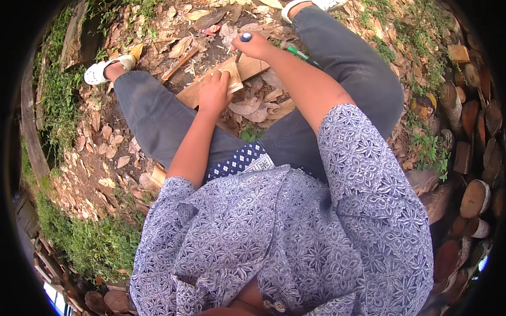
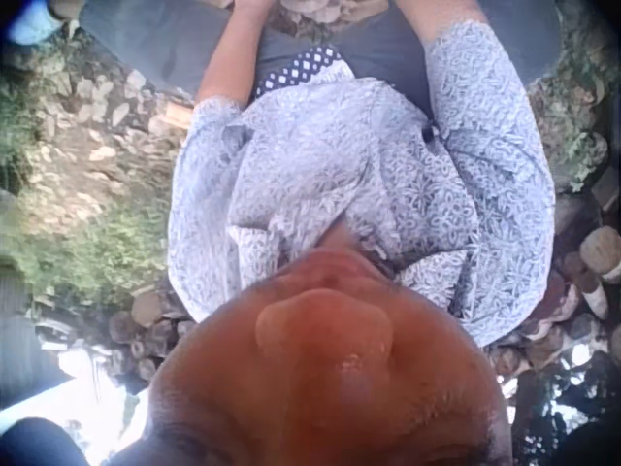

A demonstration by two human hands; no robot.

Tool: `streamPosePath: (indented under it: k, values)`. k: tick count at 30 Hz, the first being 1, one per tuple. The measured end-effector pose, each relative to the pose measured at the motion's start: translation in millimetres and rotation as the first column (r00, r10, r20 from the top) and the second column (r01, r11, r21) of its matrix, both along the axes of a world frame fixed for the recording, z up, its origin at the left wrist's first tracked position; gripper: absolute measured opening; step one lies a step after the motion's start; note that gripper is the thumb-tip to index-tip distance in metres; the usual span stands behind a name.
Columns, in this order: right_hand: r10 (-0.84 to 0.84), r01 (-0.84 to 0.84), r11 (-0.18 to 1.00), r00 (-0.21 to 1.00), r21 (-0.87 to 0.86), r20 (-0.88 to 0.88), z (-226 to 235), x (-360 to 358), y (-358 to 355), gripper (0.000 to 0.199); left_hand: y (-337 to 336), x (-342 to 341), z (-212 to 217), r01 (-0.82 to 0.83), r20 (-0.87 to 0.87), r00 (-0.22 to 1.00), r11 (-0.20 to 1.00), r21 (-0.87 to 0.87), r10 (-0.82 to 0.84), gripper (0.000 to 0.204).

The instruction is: The person sits on the ground and uses a chisel to carve and smooth the edges of a small wooden box. They repeatedly scrape the interior and exterior surfaces, then place the box on a nearby log to continue carving.

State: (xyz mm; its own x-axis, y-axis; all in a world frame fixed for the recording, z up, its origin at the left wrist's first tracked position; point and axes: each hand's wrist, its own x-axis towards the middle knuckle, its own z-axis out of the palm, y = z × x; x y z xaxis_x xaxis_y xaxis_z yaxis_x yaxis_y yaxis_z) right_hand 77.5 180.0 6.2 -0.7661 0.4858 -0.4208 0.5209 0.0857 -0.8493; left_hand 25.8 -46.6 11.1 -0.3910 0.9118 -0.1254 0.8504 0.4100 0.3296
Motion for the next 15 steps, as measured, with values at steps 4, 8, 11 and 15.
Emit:
streamPosePath:
  k: [4,8,11,15]
  values:
    - [0.237,-0.286,0.913,0.952,0.292,0.193,102,-67,55,0.047,-2,-7,1,-0.108,0.016,0.994,0.991,0.081,0.107,0.063]
    - [0.029,0.042,0.948,0.976,0.317,-0.217,247,-94,141,0.039,-18,-16,-13,-0.336,0.220,0.931,0.921,0.196,0.292,0.052]
    - [0.052,0.174,0.798,0.934,0.578,-0.352,345,-50,170,0.052,-27,-25,-29,-0.497,0.335,0.854,0.814,0.300,0.398,0.047]
    - [-0.023,0.173,0.834,0.960,0.525,-0.280,406,26,158,0.051,-29,-62,-36,-0.781,0.620,0.558,0.602,0.166,0.552,0.034]
